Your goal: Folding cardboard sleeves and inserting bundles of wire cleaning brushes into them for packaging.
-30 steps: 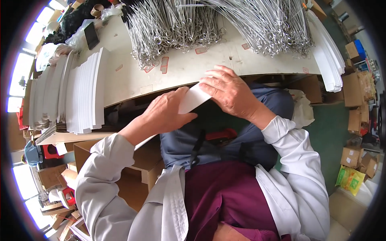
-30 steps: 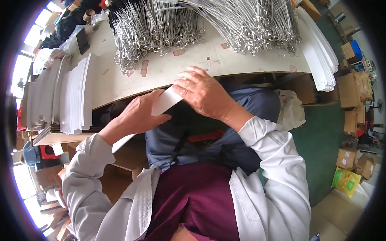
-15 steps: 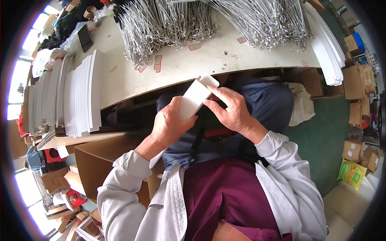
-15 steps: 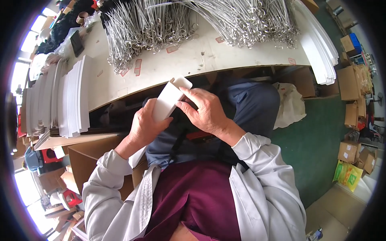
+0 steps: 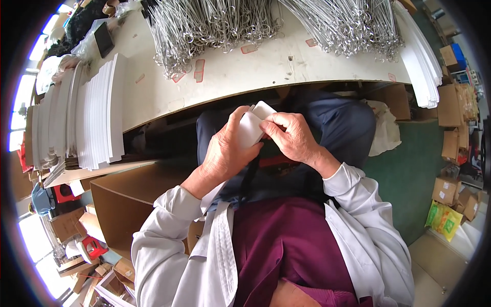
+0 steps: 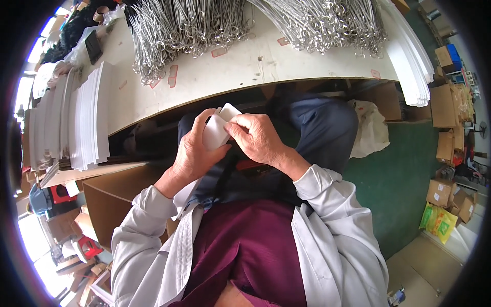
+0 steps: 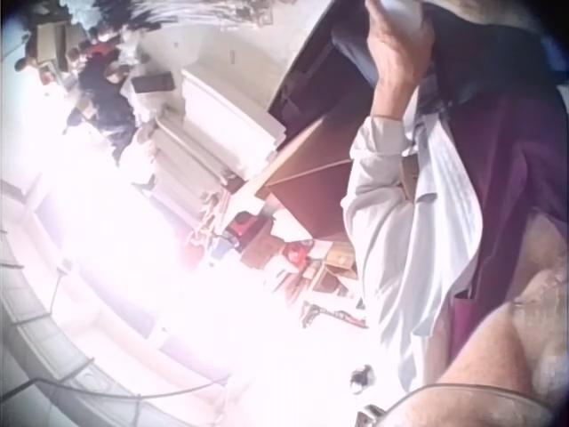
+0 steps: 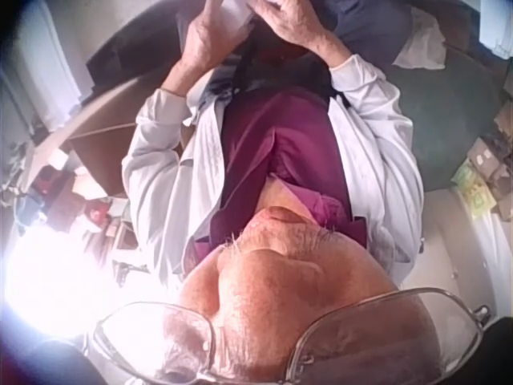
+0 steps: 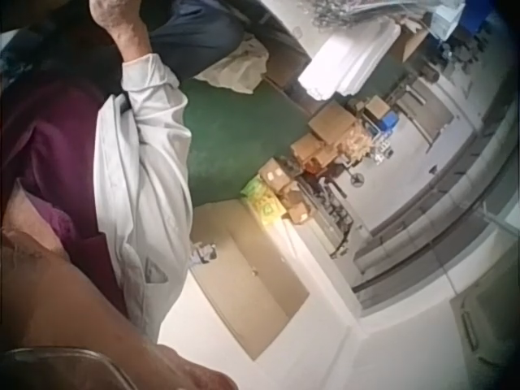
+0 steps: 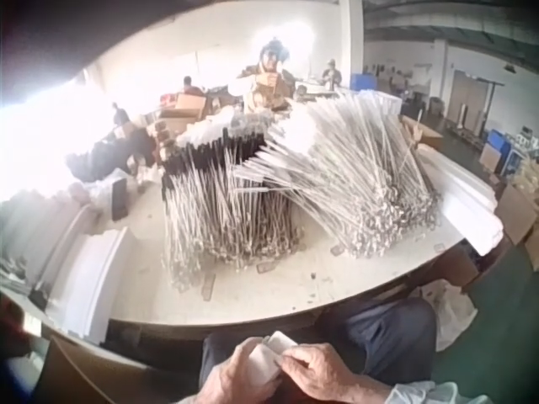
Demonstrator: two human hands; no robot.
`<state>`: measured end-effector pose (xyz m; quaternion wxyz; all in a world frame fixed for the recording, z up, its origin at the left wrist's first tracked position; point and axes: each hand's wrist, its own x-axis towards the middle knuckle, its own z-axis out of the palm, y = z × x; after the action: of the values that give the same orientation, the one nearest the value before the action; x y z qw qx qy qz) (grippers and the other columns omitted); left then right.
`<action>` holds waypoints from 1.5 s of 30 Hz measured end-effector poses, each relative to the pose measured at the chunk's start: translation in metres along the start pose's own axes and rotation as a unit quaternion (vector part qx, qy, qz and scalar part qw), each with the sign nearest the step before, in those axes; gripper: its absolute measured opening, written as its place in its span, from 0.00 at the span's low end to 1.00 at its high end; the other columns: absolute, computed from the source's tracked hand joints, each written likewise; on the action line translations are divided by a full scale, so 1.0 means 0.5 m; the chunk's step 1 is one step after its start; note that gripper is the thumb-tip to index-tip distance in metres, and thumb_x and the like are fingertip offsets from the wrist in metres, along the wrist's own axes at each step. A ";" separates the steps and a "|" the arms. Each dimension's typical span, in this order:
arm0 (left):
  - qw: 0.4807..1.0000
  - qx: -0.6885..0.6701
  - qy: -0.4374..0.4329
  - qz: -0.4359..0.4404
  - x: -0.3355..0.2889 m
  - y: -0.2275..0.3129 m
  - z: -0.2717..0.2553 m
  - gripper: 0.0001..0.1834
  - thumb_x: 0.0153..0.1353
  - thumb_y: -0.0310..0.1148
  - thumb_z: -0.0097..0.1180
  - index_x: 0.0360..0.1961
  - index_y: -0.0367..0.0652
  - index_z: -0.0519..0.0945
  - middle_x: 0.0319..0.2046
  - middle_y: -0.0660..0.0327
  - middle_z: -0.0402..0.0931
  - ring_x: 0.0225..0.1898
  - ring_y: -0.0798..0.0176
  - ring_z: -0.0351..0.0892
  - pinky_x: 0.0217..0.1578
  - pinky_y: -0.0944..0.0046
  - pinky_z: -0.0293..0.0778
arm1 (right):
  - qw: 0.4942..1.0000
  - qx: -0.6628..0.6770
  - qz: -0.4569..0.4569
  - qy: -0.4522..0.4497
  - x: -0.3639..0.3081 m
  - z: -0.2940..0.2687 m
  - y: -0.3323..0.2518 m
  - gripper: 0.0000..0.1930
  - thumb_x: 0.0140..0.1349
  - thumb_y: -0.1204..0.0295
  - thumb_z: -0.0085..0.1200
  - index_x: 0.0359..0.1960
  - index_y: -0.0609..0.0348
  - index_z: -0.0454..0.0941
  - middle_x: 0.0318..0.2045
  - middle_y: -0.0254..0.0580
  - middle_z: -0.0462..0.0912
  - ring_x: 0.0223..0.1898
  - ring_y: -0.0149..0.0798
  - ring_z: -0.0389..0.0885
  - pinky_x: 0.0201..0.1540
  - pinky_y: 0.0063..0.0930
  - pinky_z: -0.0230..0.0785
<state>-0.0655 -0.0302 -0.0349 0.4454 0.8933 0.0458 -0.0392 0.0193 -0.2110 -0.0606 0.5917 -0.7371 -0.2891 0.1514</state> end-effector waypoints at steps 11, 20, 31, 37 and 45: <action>0.998 0.013 0.051 0.033 -0.005 -0.018 0.037 0.28 0.53 0.33 0.70 0.53 0.45 0.70 0.41 0.45 0.83 0.40 0.39 0.85 0.39 0.48 0.82 | 0.995 -0.075 -0.061 -0.030 -0.011 0.027 -0.010 0.09 0.66 0.73 0.58 0.30 0.67 0.81 0.25 0.55 0.82 0.25 0.54 0.83 0.28 0.42 0.72; 0.997 -0.001 0.078 0.013 -0.024 -0.030 0.061 0.22 0.53 0.33 0.69 0.45 0.44 0.71 0.37 0.48 0.82 0.37 0.41 0.86 0.35 0.48 0.82 | 0.996 0.061 0.051 0.037 -0.032 0.048 0.006 0.15 0.67 0.73 0.59 0.53 0.67 0.78 0.34 0.55 0.87 0.38 0.51 0.89 0.39 0.37 0.81; 0.992 -0.001 0.121 -0.025 -0.043 -0.031 0.093 0.40 0.50 0.38 0.75 0.59 0.42 0.63 0.38 0.43 0.83 0.39 0.39 0.87 0.38 0.48 0.83 | 0.994 0.048 0.064 0.070 -0.056 0.069 0.004 0.14 0.71 0.65 0.57 0.42 0.66 0.86 0.25 0.50 0.85 0.24 0.30 0.81 0.28 0.31 0.73; 0.992 0.011 0.122 -0.027 -0.043 -0.025 0.092 0.45 0.49 0.38 0.76 0.63 0.38 0.61 0.38 0.43 0.84 0.37 0.39 0.87 0.38 0.48 0.83 | 0.995 0.046 0.081 0.039 -0.045 0.077 -0.009 0.10 0.69 0.72 0.58 0.39 0.69 0.85 0.24 0.47 0.85 0.26 0.24 0.82 0.29 0.24 0.74; 0.991 0.039 0.122 -0.038 -0.059 -0.023 0.089 0.41 0.50 0.38 0.76 0.60 0.35 0.65 0.40 0.42 0.83 0.40 0.39 0.86 0.39 0.48 0.83 | 0.973 0.139 0.180 0.034 -0.039 0.078 -0.004 0.08 0.65 0.75 0.63 0.39 0.68 0.82 0.29 0.42 0.88 0.28 0.28 0.86 0.31 0.24 0.80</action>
<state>-0.0973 -0.0602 -0.0676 0.3994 0.9057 0.1324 0.0510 -0.0188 -0.1917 -0.0707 0.6607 -0.6925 -0.1075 0.2688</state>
